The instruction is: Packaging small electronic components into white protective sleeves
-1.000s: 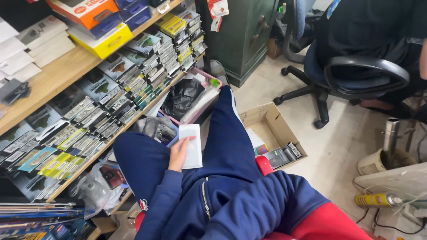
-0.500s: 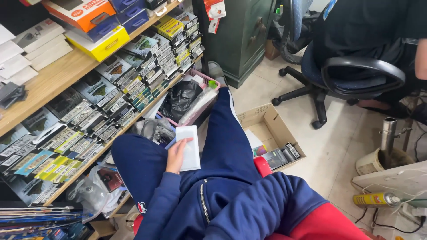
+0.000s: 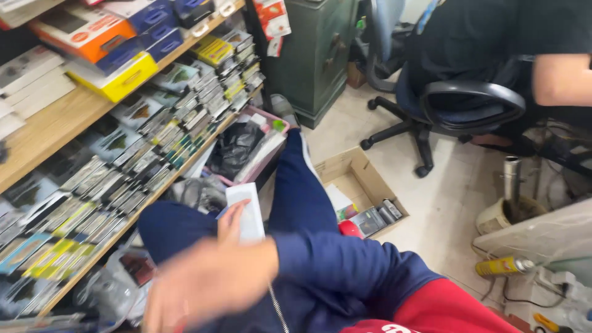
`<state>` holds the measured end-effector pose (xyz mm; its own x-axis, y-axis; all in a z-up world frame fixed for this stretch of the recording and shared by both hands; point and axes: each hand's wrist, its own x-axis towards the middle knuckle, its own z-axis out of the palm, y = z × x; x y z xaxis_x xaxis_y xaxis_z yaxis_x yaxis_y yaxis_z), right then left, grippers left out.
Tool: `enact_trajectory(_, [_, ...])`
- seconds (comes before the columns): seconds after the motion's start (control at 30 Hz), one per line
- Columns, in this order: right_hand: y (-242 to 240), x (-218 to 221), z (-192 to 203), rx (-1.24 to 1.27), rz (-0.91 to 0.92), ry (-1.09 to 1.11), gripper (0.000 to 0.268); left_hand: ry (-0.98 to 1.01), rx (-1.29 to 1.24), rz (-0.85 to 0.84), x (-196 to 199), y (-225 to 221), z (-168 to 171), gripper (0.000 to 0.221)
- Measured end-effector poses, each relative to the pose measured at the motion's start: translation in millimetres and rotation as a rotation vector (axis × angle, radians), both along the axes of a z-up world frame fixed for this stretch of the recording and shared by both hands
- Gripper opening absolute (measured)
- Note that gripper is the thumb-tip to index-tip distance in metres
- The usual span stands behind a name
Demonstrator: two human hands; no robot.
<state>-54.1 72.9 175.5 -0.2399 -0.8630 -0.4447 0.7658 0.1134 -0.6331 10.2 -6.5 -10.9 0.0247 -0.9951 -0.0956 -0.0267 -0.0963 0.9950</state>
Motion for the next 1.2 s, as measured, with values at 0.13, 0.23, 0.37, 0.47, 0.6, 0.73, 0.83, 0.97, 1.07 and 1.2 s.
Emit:
enact_trajectory(0.13, [-96,-87,-37,-1.097,0.605,1.014,0.030,-0.106,-0.147,-0.039,6,-8,-13,0.037])
enact_trajectory(0.23, [-144,-121,-150,-0.700,0.271,1.220,0.031,-0.167,-0.163,-0.006,2,-6,0,0.043])
enact_trajectory(0.37, [-154,-117,-174,-0.546,0.433,1.184,0.031,-0.196,-0.063,0.075,-4,7,27,0.035])
enact_trajectory(0.47, [-150,-115,-188,-0.702,0.518,1.148,0.017,-0.160,-0.051,0.071,-8,16,50,0.033])
enact_trajectory(0.6, [-140,-129,-164,-0.552,0.567,1.106,0.014,-0.135,-0.021,0.057,-11,15,48,0.038])
enact_trajectory(0.73, [-152,-127,-178,-0.642,0.467,1.016,0.012,-0.132,-0.037,0.103,-12,15,52,0.047])
enact_trajectory(0.83, [-154,-131,-177,-0.650,0.438,0.864,0.011,-0.093,0.028,0.128,-10,11,44,0.046])
enact_trajectory(0.97, [-152,-128,-184,-0.492,0.580,0.799,0.018,-0.154,0.060,0.025,-7,7,4,0.042])
enact_trajectory(1.07, [-162,-122,-194,-0.415,0.649,0.787,0.019,-0.124,0.063,0.018,-8,8,5,0.041])
enact_trajectory(1.2, [-180,-121,-224,-0.355,0.669,0.775,0.030,-0.101,0.048,0.008,-3,1,-8,0.039])
